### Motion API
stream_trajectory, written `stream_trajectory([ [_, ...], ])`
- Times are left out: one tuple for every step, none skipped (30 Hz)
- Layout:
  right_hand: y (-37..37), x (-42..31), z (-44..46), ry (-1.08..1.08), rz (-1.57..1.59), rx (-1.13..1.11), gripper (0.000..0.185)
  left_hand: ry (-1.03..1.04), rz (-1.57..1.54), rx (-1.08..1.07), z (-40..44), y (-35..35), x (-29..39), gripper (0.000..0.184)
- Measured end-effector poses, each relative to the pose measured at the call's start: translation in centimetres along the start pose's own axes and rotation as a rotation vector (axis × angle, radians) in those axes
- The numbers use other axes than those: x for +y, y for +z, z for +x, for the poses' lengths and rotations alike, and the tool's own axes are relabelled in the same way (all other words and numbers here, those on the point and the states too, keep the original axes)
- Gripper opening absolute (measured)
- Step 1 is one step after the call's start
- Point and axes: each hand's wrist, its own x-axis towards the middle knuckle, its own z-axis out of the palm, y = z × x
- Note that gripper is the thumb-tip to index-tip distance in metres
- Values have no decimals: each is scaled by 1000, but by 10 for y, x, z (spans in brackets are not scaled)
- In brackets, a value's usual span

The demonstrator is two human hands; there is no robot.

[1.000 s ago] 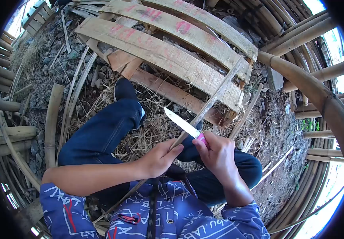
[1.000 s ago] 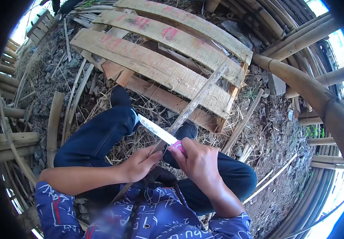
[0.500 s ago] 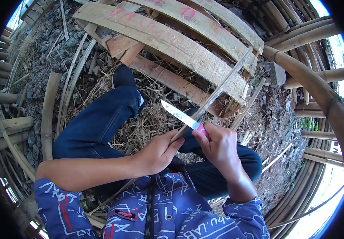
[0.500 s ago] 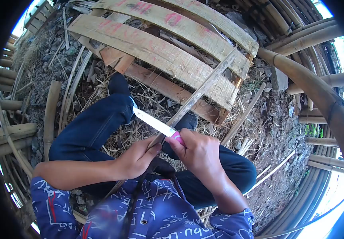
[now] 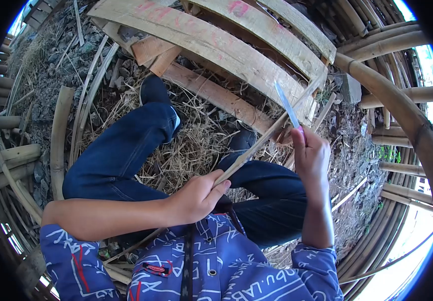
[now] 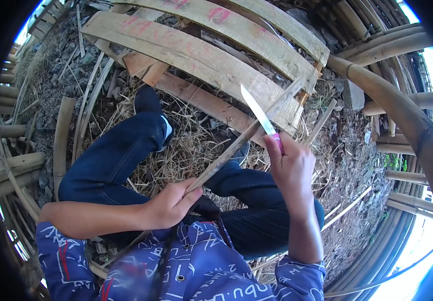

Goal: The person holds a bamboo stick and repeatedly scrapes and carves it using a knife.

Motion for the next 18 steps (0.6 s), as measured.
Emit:
stream_trajectory([
  [-1, 1, 0, 14, -7, -4, 41, -18, -8, -11, 0, 0, 2, 25],
  [-2, 0, 2, 32, 14, 1, 42, -31, -12, -26, 2, 0, 5, 26],
  [-3, 0, 2, 43, 34, 9, 43, -43, -21, -23, 3, 0, 7, 26],
  [-4, 0, 2, 46, 25, 14, 43, -35, -23, -30, 4, -1, 8, 26],
  [-3, 1, 3, 33, 5, 23, 43, -69, -33, -58, 5, -3, 9, 26],
  [-2, 1, 5, 19, -9, 31, 44, -106, -40, -82, 5, -5, 9, 30],
  [-1, 1, 4, 44, 10, 21, 43, -90, -63, -83, 7, -5, 5, 26],
  [-1, -1, 2, 46, 16, 21, 43, -94, -59, -82, 7, -6, 6, 26],
  [-3, -4, 0, 74, 90, -4, 42, -119, -127, -123, 9, -7, 7, 24],
  [-5, -7, -5, 103, 162, -33, 42, -143, -200, -165, 12, -8, 8, 24],
  [-5, -16, -12, 99, 242, -33, 41, -147, -203, -164, 15, -9, 11, 24],
  [-3, -24, -17, 40, 297, -20, 41, -214, -322, -165, 19, -13, 18, 25],
  [-3, -30, -22, 31, 284, -56, 42, -281, -441, -164, 21, -14, 22, 27],
  [-3, -35, -25, 20, 272, -93, 42, -286, -442, -159, 22, -12, 21, 27],
  [-5, -40, -26, -7, 217, -128, 43, -231, -382, -131, 23, -9, 19, 29],
  [-4, -43, -27, -8, 221, -129, 43, -174, -320, -105, 25, -6, 19, 30],
  [-4, -45, -28, -21, 203, -146, 43, -174, -318, -102, 26, -4, 20, 30],
  [-4, -46, -29, -32, 184, -163, 43, -155, -241, -64, 27, -1, 20, 30],
])
